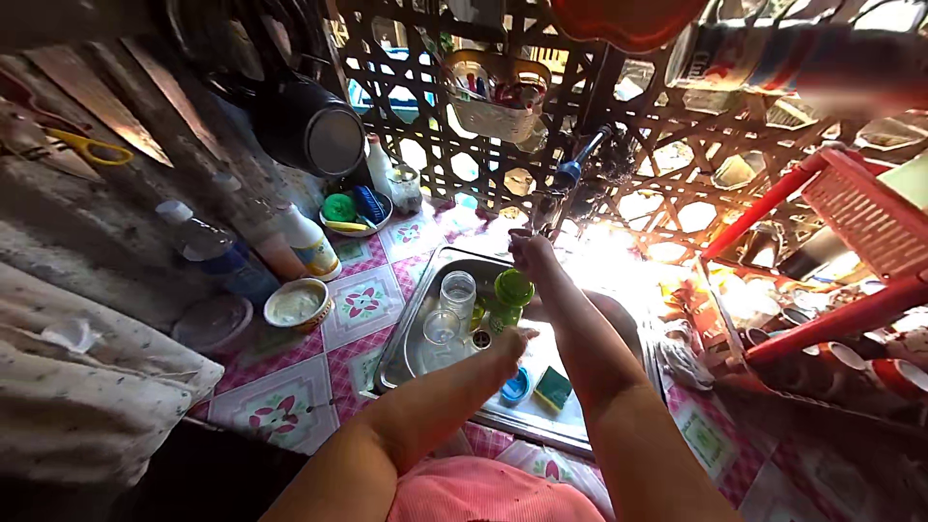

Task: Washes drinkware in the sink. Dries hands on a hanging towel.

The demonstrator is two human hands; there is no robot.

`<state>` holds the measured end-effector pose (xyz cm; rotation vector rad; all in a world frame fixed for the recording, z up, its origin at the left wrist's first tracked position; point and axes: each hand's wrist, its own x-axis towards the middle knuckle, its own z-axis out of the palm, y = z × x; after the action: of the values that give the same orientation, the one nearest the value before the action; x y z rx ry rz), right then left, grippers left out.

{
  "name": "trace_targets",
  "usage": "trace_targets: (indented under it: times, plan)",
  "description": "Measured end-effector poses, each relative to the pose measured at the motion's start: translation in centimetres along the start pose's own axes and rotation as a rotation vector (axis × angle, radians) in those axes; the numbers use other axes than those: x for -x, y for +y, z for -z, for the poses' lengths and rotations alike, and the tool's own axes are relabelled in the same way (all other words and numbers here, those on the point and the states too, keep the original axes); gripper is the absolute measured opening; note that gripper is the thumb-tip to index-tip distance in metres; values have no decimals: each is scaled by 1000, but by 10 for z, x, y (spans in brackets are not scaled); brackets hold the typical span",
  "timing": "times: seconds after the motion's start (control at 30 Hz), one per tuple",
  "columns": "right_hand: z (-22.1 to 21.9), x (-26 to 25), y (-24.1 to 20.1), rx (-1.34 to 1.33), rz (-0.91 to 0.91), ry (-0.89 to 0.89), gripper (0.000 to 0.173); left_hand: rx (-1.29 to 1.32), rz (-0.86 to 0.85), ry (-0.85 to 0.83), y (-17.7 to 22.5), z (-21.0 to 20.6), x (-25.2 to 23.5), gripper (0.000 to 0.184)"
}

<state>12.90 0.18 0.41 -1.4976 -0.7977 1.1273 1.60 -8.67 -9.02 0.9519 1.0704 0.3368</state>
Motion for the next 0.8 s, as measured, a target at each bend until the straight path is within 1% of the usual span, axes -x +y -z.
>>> trace_targets:
  times: [0.03, 0.07, 0.1, 0.13, 0.2, 0.27, 0.3, 0.37, 0.43, 0.47, 0.53, 0.6, 0.63, 0.67, 0.73, 0.8]
  plan:
    - [2, -17, 5, -18, 9, -2, 31, 37, -14, -116, 1, -1, 10, 48]
    - [3, -28, 8, -33, 9, 3, 28, 57, -59, -170, 3, -2, 17, 48]
    - [3, -34, 9, -46, -1, 14, 26, 70, -129, -165, 7, -3, 21, 47]
    - [2, -36, 8, -61, -15, 31, 28, 86, -219, -115, 12, -3, 25, 44]
    - [1, -36, 4, -89, -39, 56, 41, 132, -393, 58, 30, -1, 27, 36]
    - [4, -35, -2, -116, -77, 33, 45, 248, -454, 181, 57, 2, 21, 33]
    - [7, -33, -5, -123, -100, -4, 43, 320, -440, 205, 71, 3, 14, 31]
    - [9, -22, -11, -138, -122, -62, 37, 466, -342, 162, 95, 5, 1, 29]
    - [9, -7, -16, -108, -98, -1, 18, 538, -232, 67, 111, 5, -8, 32]
    - [11, 0, -19, -84, -81, 49, 15, 524, -200, 17, 117, 5, -13, 32]
    - [19, 15, -24, -41, -67, 118, 21, 420, -207, -47, 126, 1, -26, 29]
    - [32, 31, -31, 38, -47, 100, 32, 279, -257, -42, 133, -4, -45, 25]
    - [39, 37, -35, 110, -39, 98, 35, 216, -278, -44, 135, -5, -61, 27]
    - [46, 42, -39, 203, -14, 128, 34, 138, -309, -42, 139, -7, -73, 33]
    - [56, 55, -52, 430, 108, 225, 32, -69, -416, -24, 147, -13, -83, 37]
    - [56, 71, -70, 668, 346, 319, 31, -342, -572, -28, 150, -16, -89, 44]
